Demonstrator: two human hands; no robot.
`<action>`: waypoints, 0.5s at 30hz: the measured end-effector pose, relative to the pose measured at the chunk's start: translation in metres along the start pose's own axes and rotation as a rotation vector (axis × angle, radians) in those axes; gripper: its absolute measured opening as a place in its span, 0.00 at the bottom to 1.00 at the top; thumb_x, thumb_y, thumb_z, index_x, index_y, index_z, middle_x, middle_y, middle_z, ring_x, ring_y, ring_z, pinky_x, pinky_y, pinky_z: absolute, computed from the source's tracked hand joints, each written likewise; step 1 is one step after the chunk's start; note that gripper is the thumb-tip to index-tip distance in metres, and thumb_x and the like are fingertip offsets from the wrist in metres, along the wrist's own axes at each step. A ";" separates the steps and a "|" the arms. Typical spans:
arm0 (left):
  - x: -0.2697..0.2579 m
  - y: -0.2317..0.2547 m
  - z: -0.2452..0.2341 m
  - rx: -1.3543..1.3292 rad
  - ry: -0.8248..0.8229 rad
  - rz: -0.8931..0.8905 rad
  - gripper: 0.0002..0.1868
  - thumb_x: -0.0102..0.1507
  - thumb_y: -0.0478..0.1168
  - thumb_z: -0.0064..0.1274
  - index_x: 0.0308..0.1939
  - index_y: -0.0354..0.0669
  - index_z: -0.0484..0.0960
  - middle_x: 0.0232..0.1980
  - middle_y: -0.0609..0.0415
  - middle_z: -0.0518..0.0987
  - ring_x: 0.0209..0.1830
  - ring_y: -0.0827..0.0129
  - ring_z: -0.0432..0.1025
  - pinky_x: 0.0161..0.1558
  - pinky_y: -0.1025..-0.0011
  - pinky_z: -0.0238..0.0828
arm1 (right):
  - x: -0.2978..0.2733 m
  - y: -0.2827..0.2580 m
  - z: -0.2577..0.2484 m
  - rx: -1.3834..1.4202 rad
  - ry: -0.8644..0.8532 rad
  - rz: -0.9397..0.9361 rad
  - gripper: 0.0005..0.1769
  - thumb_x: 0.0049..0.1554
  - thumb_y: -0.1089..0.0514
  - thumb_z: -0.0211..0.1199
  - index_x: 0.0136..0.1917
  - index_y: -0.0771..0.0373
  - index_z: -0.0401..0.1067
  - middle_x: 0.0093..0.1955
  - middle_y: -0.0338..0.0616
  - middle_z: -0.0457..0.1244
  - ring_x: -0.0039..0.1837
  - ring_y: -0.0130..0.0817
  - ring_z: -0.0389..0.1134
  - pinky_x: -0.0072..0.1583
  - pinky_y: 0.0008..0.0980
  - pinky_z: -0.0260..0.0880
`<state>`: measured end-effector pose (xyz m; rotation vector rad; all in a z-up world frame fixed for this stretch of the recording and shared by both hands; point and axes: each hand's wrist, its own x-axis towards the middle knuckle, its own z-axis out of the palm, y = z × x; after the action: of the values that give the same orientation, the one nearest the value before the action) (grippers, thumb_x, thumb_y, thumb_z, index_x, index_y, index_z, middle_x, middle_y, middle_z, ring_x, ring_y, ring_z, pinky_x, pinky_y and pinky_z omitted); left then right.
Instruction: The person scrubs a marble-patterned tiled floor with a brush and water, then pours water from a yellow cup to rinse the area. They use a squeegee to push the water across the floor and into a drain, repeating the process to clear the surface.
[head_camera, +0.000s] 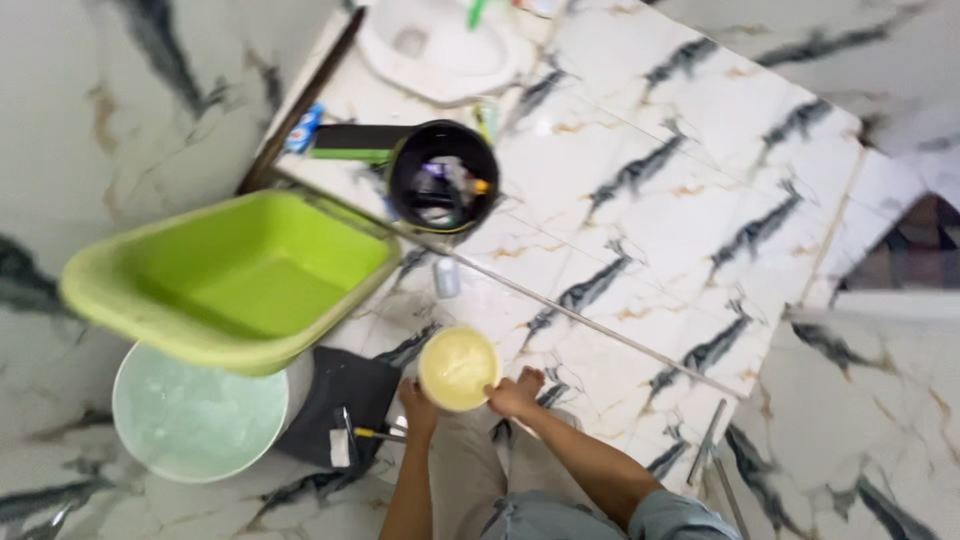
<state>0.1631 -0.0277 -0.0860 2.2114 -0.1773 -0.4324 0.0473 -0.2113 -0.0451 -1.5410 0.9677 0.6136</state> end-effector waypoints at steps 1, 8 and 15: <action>0.000 0.016 0.023 -0.054 -0.038 -0.020 0.29 0.74 0.44 0.43 0.70 0.21 0.59 0.71 0.23 0.58 0.70 0.35 0.53 0.68 0.48 0.49 | -0.004 0.016 -0.024 0.000 0.074 0.017 0.24 0.58 0.45 0.55 0.45 0.68 0.79 0.36 0.50 0.70 0.38 0.41 0.72 0.45 0.42 0.72; 0.008 0.154 0.135 -0.235 -0.357 0.085 0.30 0.69 0.38 0.47 0.71 0.25 0.57 0.66 0.32 0.64 0.60 0.48 0.63 0.61 0.57 0.60 | 0.055 0.095 -0.188 0.056 0.319 0.230 0.36 0.60 0.35 0.61 0.32 0.73 0.75 0.28 0.54 0.65 0.33 0.44 0.67 0.42 0.50 0.69; 0.067 0.228 0.178 -0.140 -0.541 0.161 0.33 0.64 0.33 0.50 0.72 0.30 0.55 0.62 0.40 0.68 0.50 0.60 0.72 0.54 0.65 0.71 | 0.106 0.046 -0.381 0.396 0.569 0.062 0.13 0.55 0.56 0.67 0.42 0.70 0.78 0.39 0.51 0.69 0.38 0.37 0.66 0.40 0.42 0.67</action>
<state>0.1648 -0.3187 -0.0269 1.8831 -0.5894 -0.9163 0.0152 -0.6066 -0.0785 -1.3463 1.4682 0.0002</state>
